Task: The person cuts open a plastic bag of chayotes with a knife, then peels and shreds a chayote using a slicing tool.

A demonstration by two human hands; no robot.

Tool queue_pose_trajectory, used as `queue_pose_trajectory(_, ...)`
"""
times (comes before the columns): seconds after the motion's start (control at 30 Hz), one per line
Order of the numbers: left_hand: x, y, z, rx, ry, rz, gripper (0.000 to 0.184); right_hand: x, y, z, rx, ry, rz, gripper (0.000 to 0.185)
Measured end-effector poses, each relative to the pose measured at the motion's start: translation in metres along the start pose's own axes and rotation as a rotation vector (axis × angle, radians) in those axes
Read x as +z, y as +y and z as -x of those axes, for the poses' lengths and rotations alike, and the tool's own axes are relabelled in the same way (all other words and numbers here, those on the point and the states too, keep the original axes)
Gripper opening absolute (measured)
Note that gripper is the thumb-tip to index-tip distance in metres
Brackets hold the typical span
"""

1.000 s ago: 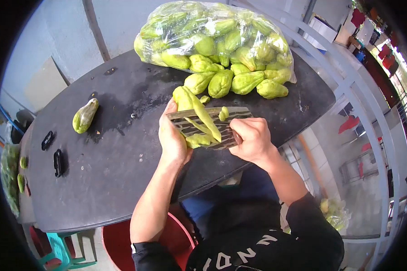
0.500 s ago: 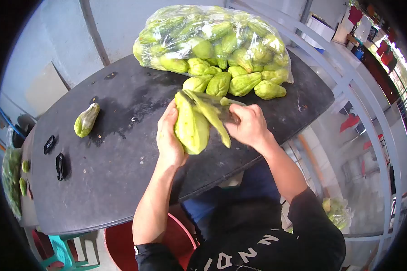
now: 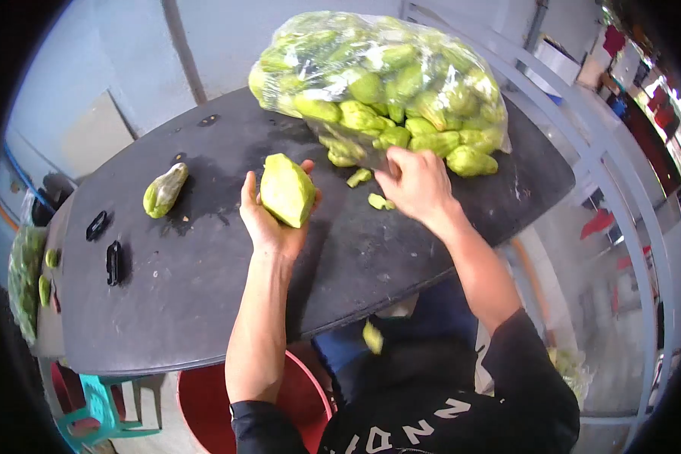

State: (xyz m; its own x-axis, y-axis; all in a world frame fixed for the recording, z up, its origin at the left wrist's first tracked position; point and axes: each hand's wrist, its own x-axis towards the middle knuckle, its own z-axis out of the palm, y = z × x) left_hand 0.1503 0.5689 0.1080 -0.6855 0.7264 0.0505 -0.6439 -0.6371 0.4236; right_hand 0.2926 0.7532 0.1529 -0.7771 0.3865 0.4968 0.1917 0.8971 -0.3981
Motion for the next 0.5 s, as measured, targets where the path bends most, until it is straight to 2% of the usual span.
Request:
queue_pose_trajectory(0.03,-0.002,0.003,-0.002,0.024,0.0,0.002,0.052,0.001,-0.006,0.007,-0.132,0.051,-0.002,0.016)
queue_pose_trajectory(0.1,0.008,0.0,-0.001,0.121,0.236,-0.036,0.055,0.011,-0.015,0.027,-0.363,0.132,0.002,0.018)
queue_pose_trajectory(0.13,0.015,-0.003,0.005,0.079,0.216,-0.07,0.058,0.017,-0.018,0.036,-0.466,0.165,0.016,0.02)
queue_pose_trajectory(0.17,0.008,-0.003,0.004,-0.02,0.09,0.029,0.058,0.022,-0.024,0.042,-0.566,0.231,0.048,0.021)
queue_pose_trajectory(0.2,0.003,-0.004,0.003,-0.12,-0.038,0.134,0.059,0.024,-0.031,0.047,-0.605,0.251,0.055,0.021)
queue_pose_trajectory(0.33,0.006,-0.016,0.008,-0.113,-0.045,0.155,0.059,0.031,-0.033,0.051,-0.666,0.283,0.117,0.02)
queue_pose_trajectory(0.37,0.005,-0.016,0.007,-0.141,-0.134,0.124,0.059,0.031,-0.033,0.052,-0.664,0.291,0.123,0.021)
queue_pose_trajectory(0.47,0.008,-0.021,0.01,-0.14,-0.07,0.125,0.059,0.032,-0.035,0.049,-0.674,0.314,0.103,0.021)
queue_pose_trajectory(0.5,0.005,-0.022,0.009,-0.168,-0.112,0.161,0.06,0.033,-0.035,0.048,-0.677,0.329,0.073,0.022)
